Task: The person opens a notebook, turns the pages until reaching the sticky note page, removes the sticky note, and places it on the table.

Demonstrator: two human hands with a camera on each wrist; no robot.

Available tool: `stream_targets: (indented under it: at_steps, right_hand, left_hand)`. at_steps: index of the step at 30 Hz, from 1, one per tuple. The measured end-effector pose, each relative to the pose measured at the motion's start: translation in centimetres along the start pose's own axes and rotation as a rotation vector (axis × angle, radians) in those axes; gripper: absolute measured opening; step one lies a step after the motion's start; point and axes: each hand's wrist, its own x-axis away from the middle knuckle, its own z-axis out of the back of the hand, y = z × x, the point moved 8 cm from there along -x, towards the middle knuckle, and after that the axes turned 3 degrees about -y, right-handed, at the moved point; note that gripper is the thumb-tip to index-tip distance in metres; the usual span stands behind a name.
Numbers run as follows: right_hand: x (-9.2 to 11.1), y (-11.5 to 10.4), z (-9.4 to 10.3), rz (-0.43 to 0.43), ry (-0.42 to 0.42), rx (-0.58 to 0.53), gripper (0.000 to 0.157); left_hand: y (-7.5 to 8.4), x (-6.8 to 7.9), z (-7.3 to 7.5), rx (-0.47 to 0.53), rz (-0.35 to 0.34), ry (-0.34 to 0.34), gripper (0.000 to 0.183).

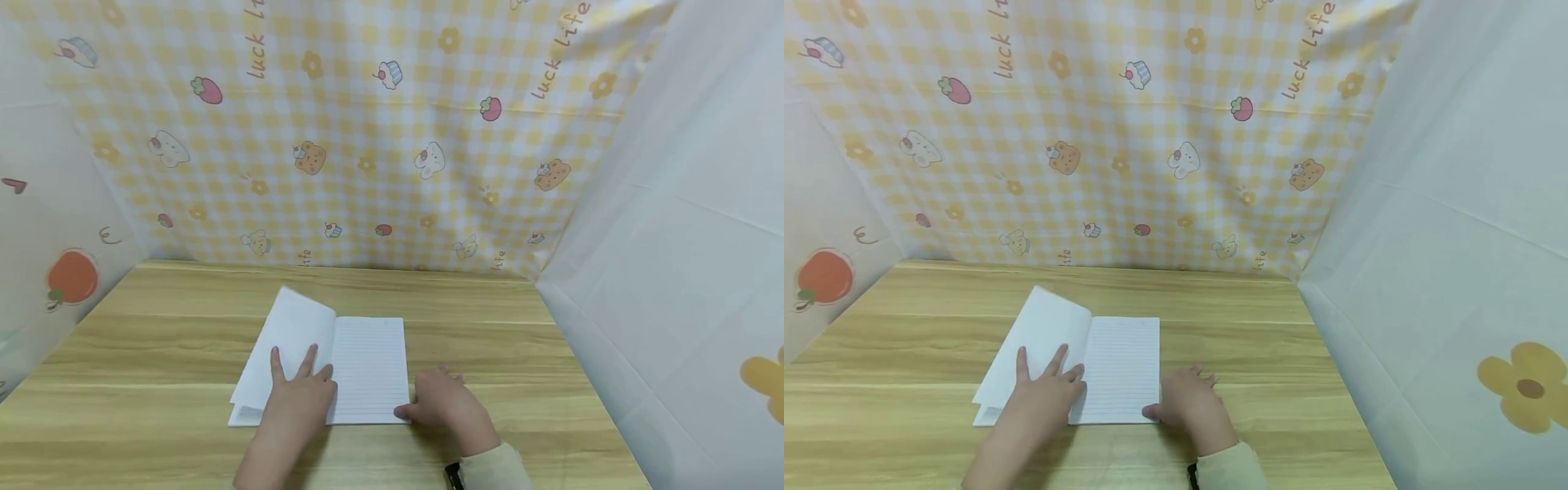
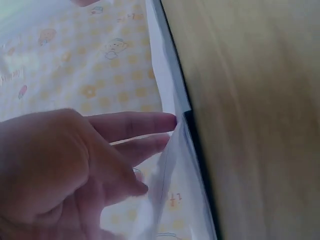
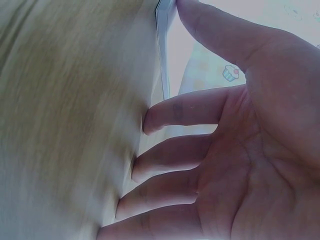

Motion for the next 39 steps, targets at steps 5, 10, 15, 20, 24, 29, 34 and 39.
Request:
stream_targets:
  at_steps: [5, 10, 15, 20, 24, 29, 34, 39]
  right_hand:
    - [-1.0, 0.9, -1.2, 0.004, -0.002, 0.016, 0.056]
    - [-1.1, 1.1, -1.3, 0.006, -0.005, 0.019, 0.056]
    - [-0.3, 0.1, -0.3, -0.012, -0.018, -0.004, 0.057]
    - [-1.1, 0.8, -1.3, -0.008, -0.020, 0.005, 0.056]
    - [-1.8, 1.6, -2.2, -0.006, -0.012, 0.024, 0.057]
    - [-0.9, 0.8, -1.0, -0.021, -0.015, -0.008, 0.055]
    - [0.0, -0.2, 0.2, -0.026, -0.016, -0.013, 0.054]
    - [0.0, -0.2, 0.2, -0.026, -0.014, 0.000, 0.055]
  left_hand:
    - [-0.1, -0.2, -1.4, 0.255, 0.036, -0.167, 0.033]
    - [-0.3, -0.3, -1.8, 0.379, 0.036, -0.218, 0.038]
    - [-0.5, -0.5, -1.7, 0.423, 0.029, -0.208, 0.040]
    - [-0.3, -0.4, -1.9, 0.450, 0.030, -0.209, 0.050]
    - [-0.3, -0.4, -1.8, 0.435, 0.032, -0.186, 0.060]
    - [-0.3, -0.5, -1.9, 0.419, 0.031, -0.181, 0.063]
    - [-0.3, -0.6, -1.9, 0.412, 0.032, -0.183, 0.065]
    - [-0.3, -0.7, -1.9, 0.402, 0.032, -0.181, 0.065]
